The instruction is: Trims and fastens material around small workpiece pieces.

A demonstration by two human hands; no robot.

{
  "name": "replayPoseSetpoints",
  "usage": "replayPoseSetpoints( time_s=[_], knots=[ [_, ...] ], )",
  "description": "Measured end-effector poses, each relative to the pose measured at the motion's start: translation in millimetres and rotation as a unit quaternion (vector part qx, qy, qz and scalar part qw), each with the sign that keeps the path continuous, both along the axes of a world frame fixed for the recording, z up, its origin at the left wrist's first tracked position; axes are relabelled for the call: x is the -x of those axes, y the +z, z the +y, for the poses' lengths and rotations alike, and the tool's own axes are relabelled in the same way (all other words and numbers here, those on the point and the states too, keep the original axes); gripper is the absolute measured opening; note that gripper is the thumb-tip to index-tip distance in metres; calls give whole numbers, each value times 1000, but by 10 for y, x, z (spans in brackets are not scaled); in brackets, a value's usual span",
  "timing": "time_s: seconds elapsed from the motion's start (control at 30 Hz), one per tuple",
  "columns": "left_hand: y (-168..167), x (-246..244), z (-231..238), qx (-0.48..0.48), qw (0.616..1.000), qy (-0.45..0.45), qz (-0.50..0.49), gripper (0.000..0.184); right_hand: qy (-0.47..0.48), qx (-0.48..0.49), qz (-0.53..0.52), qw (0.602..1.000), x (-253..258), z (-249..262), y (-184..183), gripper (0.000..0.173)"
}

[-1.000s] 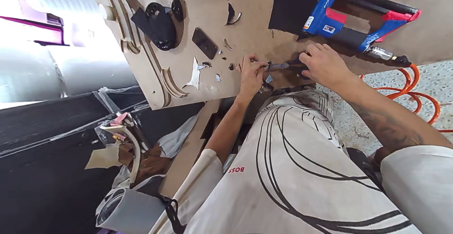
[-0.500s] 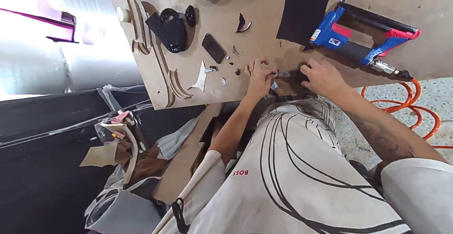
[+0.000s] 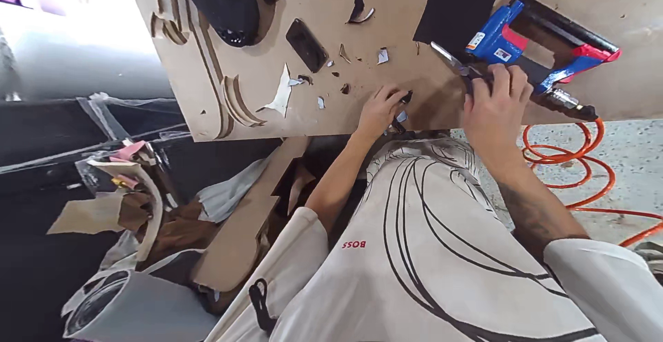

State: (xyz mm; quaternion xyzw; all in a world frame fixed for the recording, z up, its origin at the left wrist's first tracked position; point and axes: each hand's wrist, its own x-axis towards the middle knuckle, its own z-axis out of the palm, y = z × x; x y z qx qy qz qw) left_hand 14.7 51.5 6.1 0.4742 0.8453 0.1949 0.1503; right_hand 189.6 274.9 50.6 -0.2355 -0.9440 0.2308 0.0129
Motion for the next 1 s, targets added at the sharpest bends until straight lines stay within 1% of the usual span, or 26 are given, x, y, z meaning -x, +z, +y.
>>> replayPoseSetpoints(
  time_s=[0.07,0.17,0.23,0.27,0.3,0.37,0.4,0.43,0.47,0.53,0.57,0.63,0.73,0.8,0.83,0.9,1.0],
  knots=[
    [-101,8,-10,-31,999,-25,27,26,55,35,29,997,84,-156,7,27],
    [-255,61,-40,-83,993,-58,64,27,146,80,81,983,292,-368,-295,25],
    [-357,35,-82,-117,987,-74,87,24,192,77,102,973,366,-476,-517,27],
    [-348,-4,-92,-121,984,-82,100,22,206,68,107,970,368,-520,-586,30],
    [-258,-46,-101,-102,986,-82,107,21,211,55,111,970,370,-563,-614,31],
    [37,20,-36,-26,992,-72,103,24,198,26,154,968,532,-577,-610,30],
    [75,75,-17,-17,993,-67,93,25,187,15,186,965,611,-573,-630,29],
    [4,121,-32,-41,992,-69,98,25,176,8,211,962,656,-580,-671,27],
    [-148,108,-75,-90,987,-76,105,26,172,4,220,960,622,-602,-715,27],
    [-357,100,-83,-185,972,-94,112,23,183,5,204,962,530,-607,-730,27],
    [-390,119,-65,-207,967,-100,112,21,193,1,200,961,515,-598,-712,27],
    [-403,127,-50,-225,964,-100,102,19,212,-21,199,957,498,-604,-706,25],
    [-416,132,-37,-217,970,-76,79,20,223,-51,203,952,511,-648,-714,19],
    [-415,126,-18,-216,973,-57,62,20,220,-69,209,950,538,-663,-717,18],
    [-415,129,-17,-218,973,-49,53,20,214,-68,207,952,559,-679,-708,19],
    [-399,129,-4,-228,973,-37,27,19,192,-36,192,962,588,-709,-656,20],
    [-320,170,-8,-220,974,-14,-54,20,159,29,139,977,682,-689,-503,20]
  ],
)
